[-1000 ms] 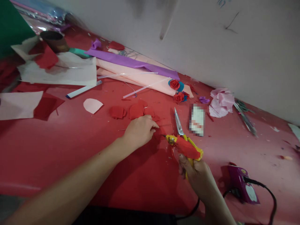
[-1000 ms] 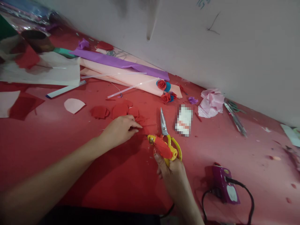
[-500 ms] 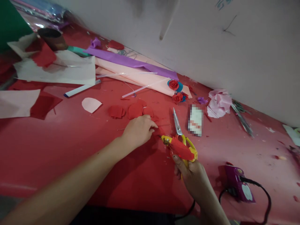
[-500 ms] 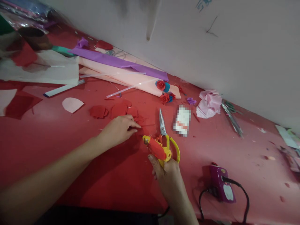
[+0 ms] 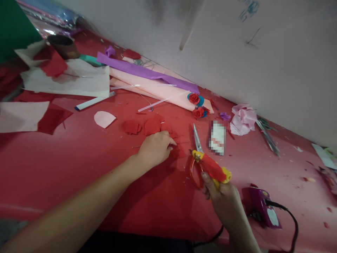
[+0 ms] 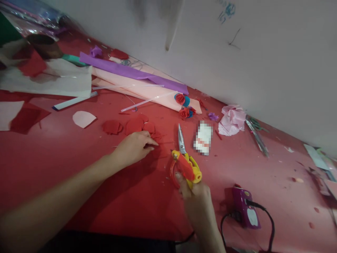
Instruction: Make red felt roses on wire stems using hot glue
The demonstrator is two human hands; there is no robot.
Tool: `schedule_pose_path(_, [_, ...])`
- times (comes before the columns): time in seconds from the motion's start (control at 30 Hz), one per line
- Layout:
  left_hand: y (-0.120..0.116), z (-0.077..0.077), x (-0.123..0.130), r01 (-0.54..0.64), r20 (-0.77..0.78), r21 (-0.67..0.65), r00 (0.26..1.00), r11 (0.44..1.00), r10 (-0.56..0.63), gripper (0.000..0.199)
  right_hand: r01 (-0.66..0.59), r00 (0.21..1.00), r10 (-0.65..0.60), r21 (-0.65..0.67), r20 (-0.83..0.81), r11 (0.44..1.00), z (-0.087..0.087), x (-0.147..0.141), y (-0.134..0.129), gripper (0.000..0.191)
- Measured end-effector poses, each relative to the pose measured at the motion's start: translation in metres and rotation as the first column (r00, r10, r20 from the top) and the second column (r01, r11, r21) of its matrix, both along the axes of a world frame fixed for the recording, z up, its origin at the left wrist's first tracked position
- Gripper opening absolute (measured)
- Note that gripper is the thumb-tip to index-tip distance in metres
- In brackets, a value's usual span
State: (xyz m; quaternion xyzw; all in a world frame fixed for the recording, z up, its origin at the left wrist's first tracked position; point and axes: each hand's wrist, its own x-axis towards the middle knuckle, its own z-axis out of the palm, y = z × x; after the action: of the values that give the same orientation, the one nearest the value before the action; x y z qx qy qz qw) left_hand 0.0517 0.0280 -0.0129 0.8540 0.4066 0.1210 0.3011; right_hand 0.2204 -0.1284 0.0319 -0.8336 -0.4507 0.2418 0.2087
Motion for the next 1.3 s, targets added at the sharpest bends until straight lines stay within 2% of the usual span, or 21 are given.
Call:
schedule_pose_path(0.07, [0.000,0.002,-0.001,-0.026,0.049,-0.011,0.998,1.000,0.026,0.026,0.061,0.997,-0.059,0.040,-0.056,0.997,0.001,0.006,-0.004,0.039])
schedule_pose_path(0.13, [-0.001,0.005,-0.001,-0.078,0.128,-0.027,0.989,0.997,0.081,0.024,0.119,0.978,-0.097,0.114,-0.183,0.986,0.000,0.010,-0.003,0.033])
schedule_pose_path(0.23, [-0.001,0.006,0.000,-0.176,0.266,0.010,0.949,0.984,0.167,0.023,0.231,0.893,-0.106,0.245,-0.437,0.942,0.002,0.011,0.019,0.029])
schedule_pose_path(0.37, [-0.002,0.002,0.001,-0.251,0.411,0.084,0.890,0.964,0.196,0.017,0.377,0.729,0.031,0.439,-0.684,0.816,0.011,0.005,0.066,0.031])
schedule_pose_path(0.4, [-0.001,0.002,0.000,-0.301,0.444,0.095,0.866,0.949,0.230,0.017,0.404,0.689,0.069,0.461,-0.722,0.790,0.013,0.004,0.075,0.031])
schedule_pose_path(0.47, [0.003,0.005,-0.005,-0.398,0.487,0.123,0.823,0.909,0.294,0.017,0.433,0.618,0.117,0.461,-0.777,0.775,0.013,0.004,0.086,0.033])
schedule_pose_path(0.53, [0.014,0.012,-0.012,-0.490,0.419,0.156,0.819,0.858,0.391,0.019,0.444,0.573,0.143,0.453,-0.807,0.773,0.008,0.006,0.090,0.033])
schedule_pose_path(0.6, [0.033,0.022,-0.017,-0.535,0.208,0.206,0.842,0.819,0.497,0.024,0.456,0.551,0.161,0.456,-0.819,0.764,-0.001,0.010,0.089,0.034])
schedule_pose_path(0.7, [0.069,0.034,-0.013,-0.532,0.054,0.237,0.843,0.813,0.536,0.022,0.484,0.528,0.179,0.467,-0.830,0.740,-0.013,0.013,0.087,0.033])
schedule_pose_path(0.77, [0.089,0.036,-0.002,-0.529,-0.031,0.241,0.834,0.814,0.551,0.018,0.481,0.503,0.206,0.470,-0.840,0.740,-0.018,0.014,0.087,0.031])
schedule_pose_path(0.83, [0.101,0.035,0.012,-0.522,-0.100,0.222,0.828,0.824,0.552,0.022,0.472,0.473,0.233,0.468,-0.850,0.747,-0.020,0.013,0.088,0.031])
schedule_pose_path(0.93, [0.106,0.035,0.025,-0.531,-0.135,0.192,0.818,0.825,0.559,0.034,0.436,0.455,0.249,0.458,-0.855,0.774,-0.019,0.010,0.088,0.037])
schedule_pose_path(1.03, [0.102,0.048,0.020,-0.567,-0.063,0.195,0.807,0.800,0.587,0.033,0.350,0.508,0.229,0.442,-0.830,0.826,-0.017,0.008,0.087,0.037])
schedule_pose_path(1.13, [0.085,0.078,0.005,-0.605,0.117,0.222,0.795,0.765,0.596,0.020,0.236,0.600,0.251,0.469,-0.759,0.851,-0.017,0.005,0.085,0.030])
schedule_pose_path(1.2, [0.060,0.099,-0.003,-0.618,0.255,0.226,0.784,0.753,0.566,0.024,0.205,0.617,0.276,0.490,-0.736,0.848,-0.018,0.003,0.084,0.025])
schedule_pose_path(1.27, [0.023,0.114,-0.004,-0.610,0.412,0.210,0.764,0.764,0.497,0.025,0.192,0.626,0.290,0.504,-0.724,0.842,-0.020,0.001,0.083,0.021])
schedule_pose_path(1.3, [0.002,0.117,-0.001,-0.596,0.659,0.109,0.642,0.795,0.391,0.019,0.172,0.654,0.298,0.520,-0.695,0.837,-0.020,0.000,0.082,0.019])
